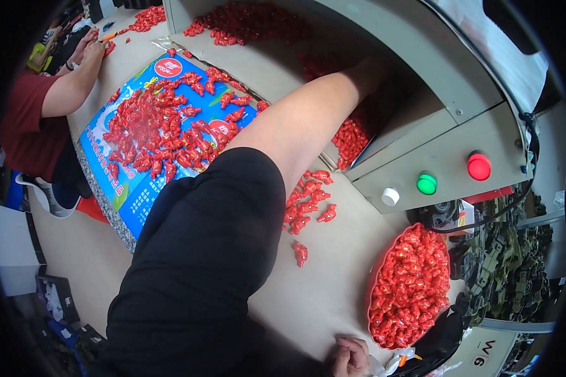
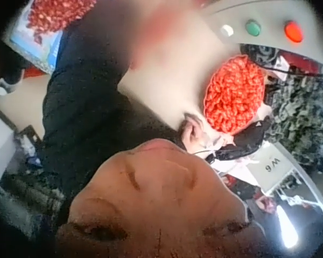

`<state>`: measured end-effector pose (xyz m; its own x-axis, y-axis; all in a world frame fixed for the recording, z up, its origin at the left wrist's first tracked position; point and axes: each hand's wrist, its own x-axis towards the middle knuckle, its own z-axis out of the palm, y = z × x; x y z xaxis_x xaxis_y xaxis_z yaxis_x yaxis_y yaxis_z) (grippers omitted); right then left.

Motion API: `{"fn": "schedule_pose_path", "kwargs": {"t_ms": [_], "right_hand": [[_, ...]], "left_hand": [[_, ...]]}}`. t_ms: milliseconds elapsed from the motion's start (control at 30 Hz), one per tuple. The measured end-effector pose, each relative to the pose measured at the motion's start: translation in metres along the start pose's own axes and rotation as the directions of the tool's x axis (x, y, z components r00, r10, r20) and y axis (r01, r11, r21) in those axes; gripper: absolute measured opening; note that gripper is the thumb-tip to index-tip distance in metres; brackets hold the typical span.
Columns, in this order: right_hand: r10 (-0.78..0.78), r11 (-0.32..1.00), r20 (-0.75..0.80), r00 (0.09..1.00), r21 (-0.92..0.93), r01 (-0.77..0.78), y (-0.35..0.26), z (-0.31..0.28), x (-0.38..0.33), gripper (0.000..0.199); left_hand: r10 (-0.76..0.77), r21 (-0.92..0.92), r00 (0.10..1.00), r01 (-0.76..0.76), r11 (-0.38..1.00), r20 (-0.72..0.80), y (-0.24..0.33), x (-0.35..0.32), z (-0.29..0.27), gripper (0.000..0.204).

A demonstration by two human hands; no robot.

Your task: The person glues and assembles small red plastic toy parts by hand, using a glue bottle to join the pieces at a factory workbench.

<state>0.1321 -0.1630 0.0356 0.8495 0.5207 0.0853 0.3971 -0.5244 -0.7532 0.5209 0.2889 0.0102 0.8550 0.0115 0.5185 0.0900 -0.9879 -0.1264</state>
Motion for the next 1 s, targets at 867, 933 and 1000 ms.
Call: {"fn": "schedule_pose_path", "kwargs": {"t_ms": [867, 933, 1000], "right_hand": [[-0.145, 0.989, 0.064, 0.987, -0.006, 0.146, 0.000, -0.003, -0.001, 0.014], [-0.121, 0.993, 0.092, 0.988, 0.029, 0.119, 0.004, -0.004, -0.004, 0.014], [-0.095, 0.994, 0.121, 0.988, 0.063, 0.087, 0.008, -0.005, -0.006, 0.014]], "left_hand": [[-0.029, -0.155, 0.929, 0.093, 0.983, 0.370, -0.079, 0.007, 0.035, 0.041], [-0.031, -0.247, 0.971, 0.091, 0.965, 0.239, -0.084, 0.003, 0.040, 0.039], [-0.042, -0.337, 0.994, 0.075, 0.939, 0.105, -0.086, -0.001, 0.048, 0.036]]}}
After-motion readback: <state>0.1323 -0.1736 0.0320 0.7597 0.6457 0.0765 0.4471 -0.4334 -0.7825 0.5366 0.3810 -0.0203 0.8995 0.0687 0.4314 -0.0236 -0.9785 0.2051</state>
